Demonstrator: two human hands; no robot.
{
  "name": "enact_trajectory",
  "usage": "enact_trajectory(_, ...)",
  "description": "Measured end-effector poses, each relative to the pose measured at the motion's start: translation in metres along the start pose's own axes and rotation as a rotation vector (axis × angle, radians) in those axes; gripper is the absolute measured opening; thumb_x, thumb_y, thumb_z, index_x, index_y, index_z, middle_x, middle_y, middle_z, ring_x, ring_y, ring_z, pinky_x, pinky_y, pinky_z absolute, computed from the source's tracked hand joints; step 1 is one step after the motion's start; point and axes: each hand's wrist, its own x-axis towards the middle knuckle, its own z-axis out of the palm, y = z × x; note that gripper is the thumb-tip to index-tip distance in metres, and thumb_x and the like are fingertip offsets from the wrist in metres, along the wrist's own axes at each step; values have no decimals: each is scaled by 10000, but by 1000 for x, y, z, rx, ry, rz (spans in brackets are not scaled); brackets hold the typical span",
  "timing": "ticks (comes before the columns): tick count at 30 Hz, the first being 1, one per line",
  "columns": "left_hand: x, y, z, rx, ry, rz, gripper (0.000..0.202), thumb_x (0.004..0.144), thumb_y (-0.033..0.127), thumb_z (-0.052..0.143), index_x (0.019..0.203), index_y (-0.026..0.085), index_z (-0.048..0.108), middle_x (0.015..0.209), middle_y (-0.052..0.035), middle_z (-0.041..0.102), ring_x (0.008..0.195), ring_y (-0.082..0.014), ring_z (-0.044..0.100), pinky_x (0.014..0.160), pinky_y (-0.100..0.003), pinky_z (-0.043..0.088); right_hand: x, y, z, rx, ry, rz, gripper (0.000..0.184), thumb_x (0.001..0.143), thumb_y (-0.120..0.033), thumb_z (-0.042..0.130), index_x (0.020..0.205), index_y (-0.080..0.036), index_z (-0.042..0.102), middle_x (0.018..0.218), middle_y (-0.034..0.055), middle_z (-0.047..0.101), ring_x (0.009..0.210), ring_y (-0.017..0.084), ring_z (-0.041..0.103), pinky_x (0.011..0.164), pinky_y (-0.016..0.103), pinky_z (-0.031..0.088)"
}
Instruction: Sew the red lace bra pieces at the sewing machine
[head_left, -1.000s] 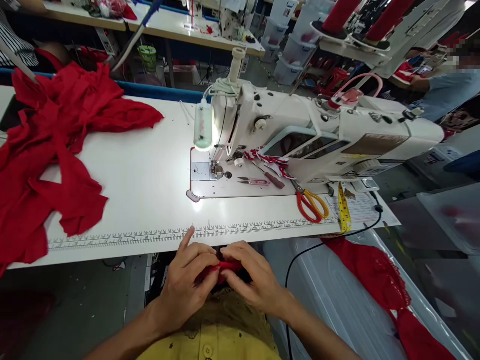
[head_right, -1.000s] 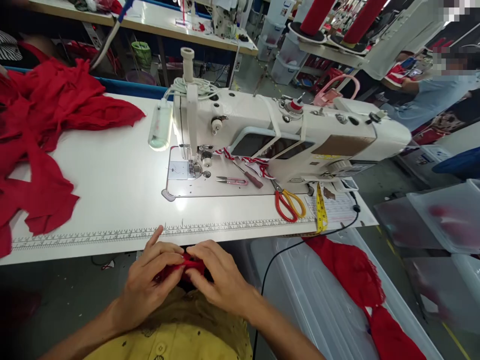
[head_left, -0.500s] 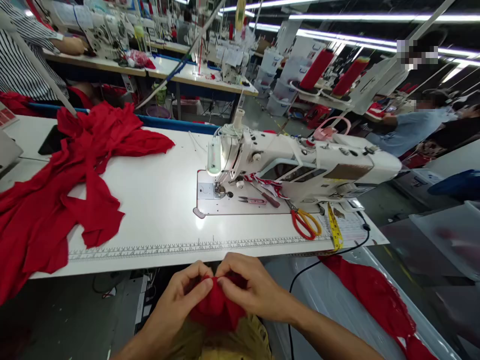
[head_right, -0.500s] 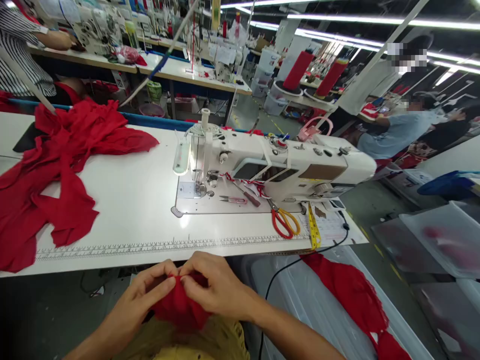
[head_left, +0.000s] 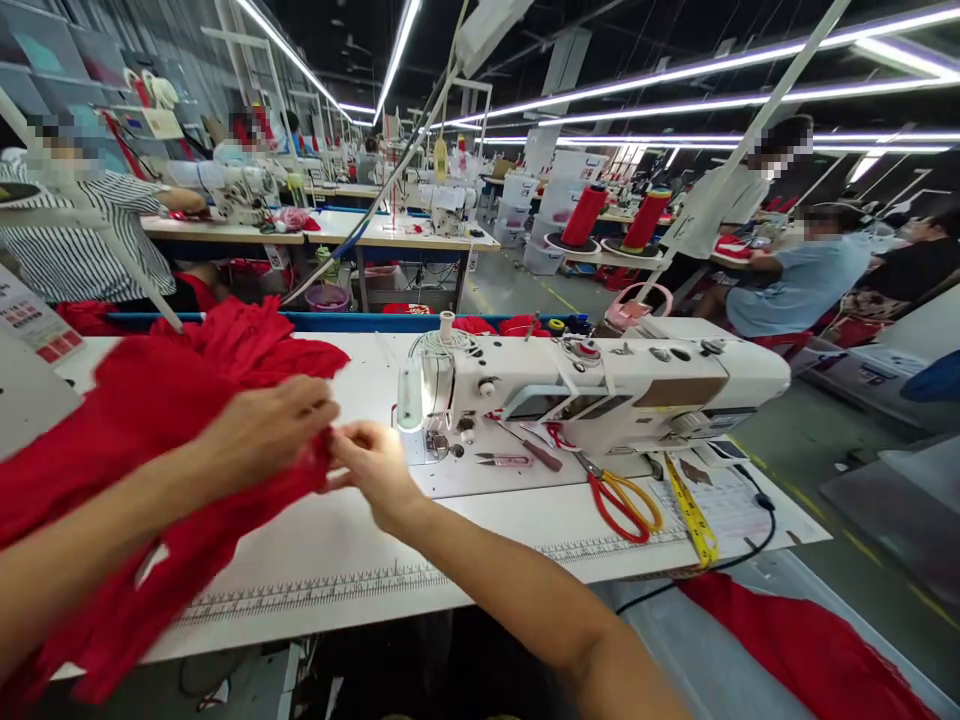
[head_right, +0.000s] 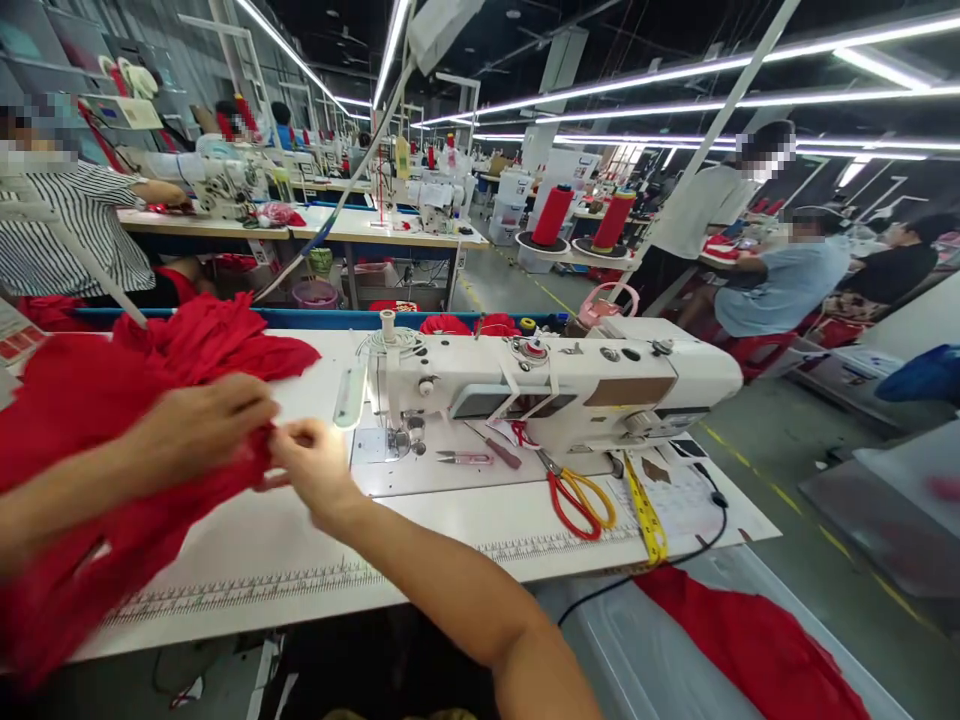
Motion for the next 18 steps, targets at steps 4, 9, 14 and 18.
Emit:
enact_trajectory(4,44,39,74,-97,-190,127,281,722,-15,497,893,191,584,952,-57,611,813,-197,568,536,-263,299,-10,41,-71,-208,-46,165,251,845,-280,530,612,-210,467,471,-34,550,440,121,586,451,233,529)
enact_trajectory(9,67,62,118,-264,-270,166,210,756,36,511,883,203,533,935,-31,591,760,-175,553,640,-250,407,-24,63,-115,-583,32,135,203,822,-185,559,623,-205,519,486,-31,578,434,122,566,465,220,428)
enact_trajectory(14,71,61,115,-355,-241,124,178,775,46,514,878,189,534,899,-64,578,816,-225,544,724,-305,424,-34,66,-125,-891,85,-115,112,902,-189,590,806,-209,645,759,28,659,719,185,618,672,296,418)
enact_trajectory(18,73,61,118,-417,-223,90,146,762,49,535,782,191,512,849,-69,577,796,-235,532,755,-338,423,-36,74,-135,-1261,19,-543,173,1002,-210,524,1032,-218,694,826,27,660,714,170,601,640,292,390)
